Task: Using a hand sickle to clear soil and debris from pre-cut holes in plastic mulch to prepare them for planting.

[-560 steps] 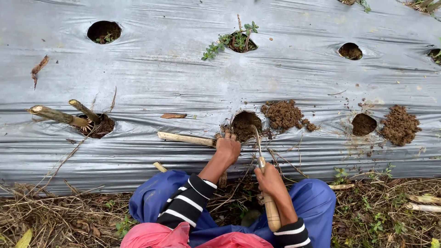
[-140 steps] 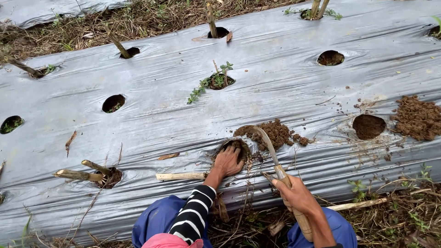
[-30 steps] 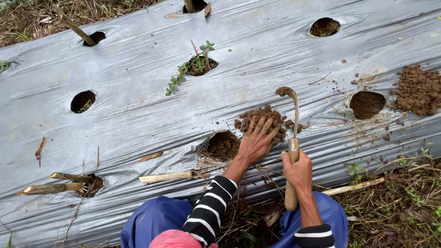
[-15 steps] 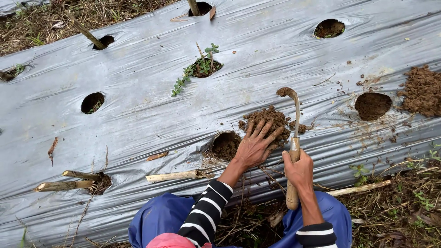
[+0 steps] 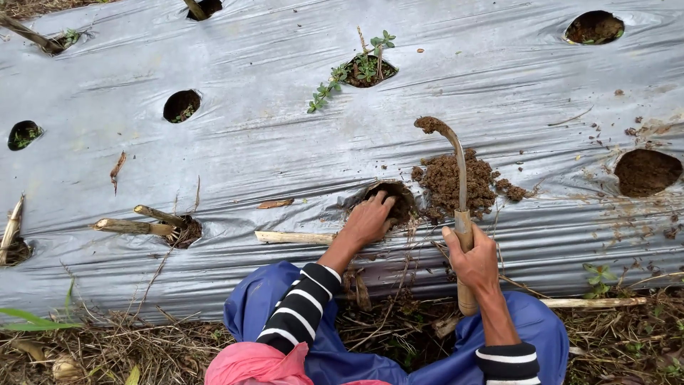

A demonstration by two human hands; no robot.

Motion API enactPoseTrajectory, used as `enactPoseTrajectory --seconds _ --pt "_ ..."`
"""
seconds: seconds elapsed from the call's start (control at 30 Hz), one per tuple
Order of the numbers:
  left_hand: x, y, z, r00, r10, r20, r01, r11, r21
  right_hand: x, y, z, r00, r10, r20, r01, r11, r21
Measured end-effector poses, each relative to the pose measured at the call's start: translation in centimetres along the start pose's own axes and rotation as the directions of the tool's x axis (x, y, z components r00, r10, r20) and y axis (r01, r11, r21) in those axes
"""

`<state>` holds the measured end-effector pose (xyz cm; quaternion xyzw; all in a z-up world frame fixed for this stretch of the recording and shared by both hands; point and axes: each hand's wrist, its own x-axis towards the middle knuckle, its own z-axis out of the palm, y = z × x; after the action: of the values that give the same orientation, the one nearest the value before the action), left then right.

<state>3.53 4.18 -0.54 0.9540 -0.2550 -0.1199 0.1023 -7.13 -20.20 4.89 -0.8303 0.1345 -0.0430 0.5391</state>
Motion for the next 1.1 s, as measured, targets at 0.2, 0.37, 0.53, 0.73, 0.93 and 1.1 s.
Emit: enactPoseTrajectory --seconds 0.2,0.37,0.53,0.73,0.93,1.1 --pt "1.4 0.3 -0.2 0.994 0.063 0.085 -0.073 0.99 0.12 -0.3 1.5 2.6 0.999 -0.036 0.031 0.037 0.998 -0.048" --pt "1.6 0.4 -1.0 0.99 0.027 0.142 -0.039 0.995 0.086 -1.0 -0.2 3.9 0.996 -0.062 0.064 0.067 0.994 -0.081" --pt "1.9 -0.3 2.4 0.987 0.016 0.161 -0.026 0.998 0.062 -0.8 -0.7 5.4 0.99 -0.114 0.081 0.123 0.986 -0.112" --pt "1.0 0.2 0.5 0.998 0.022 0.058 -0.027 0.996 0.081 -0.2 0.8 6.9 0.99 -0.136 0.04 0.141 0.972 -0.189" --pt "2.1 -0.4 2.6 0.997 0.024 0.078 -0.033 0.993 0.115 0.6 3.4 7.7 0.999 -0.051 0.012 0.052 0.996 -0.068" --pt "2.5 -0.9 4.5 0.986 -0.026 0.167 0.038 0.997 -0.067 0.0 0.4 7.1 0.989 0.144 0.039 -0.142 0.989 -0.048"
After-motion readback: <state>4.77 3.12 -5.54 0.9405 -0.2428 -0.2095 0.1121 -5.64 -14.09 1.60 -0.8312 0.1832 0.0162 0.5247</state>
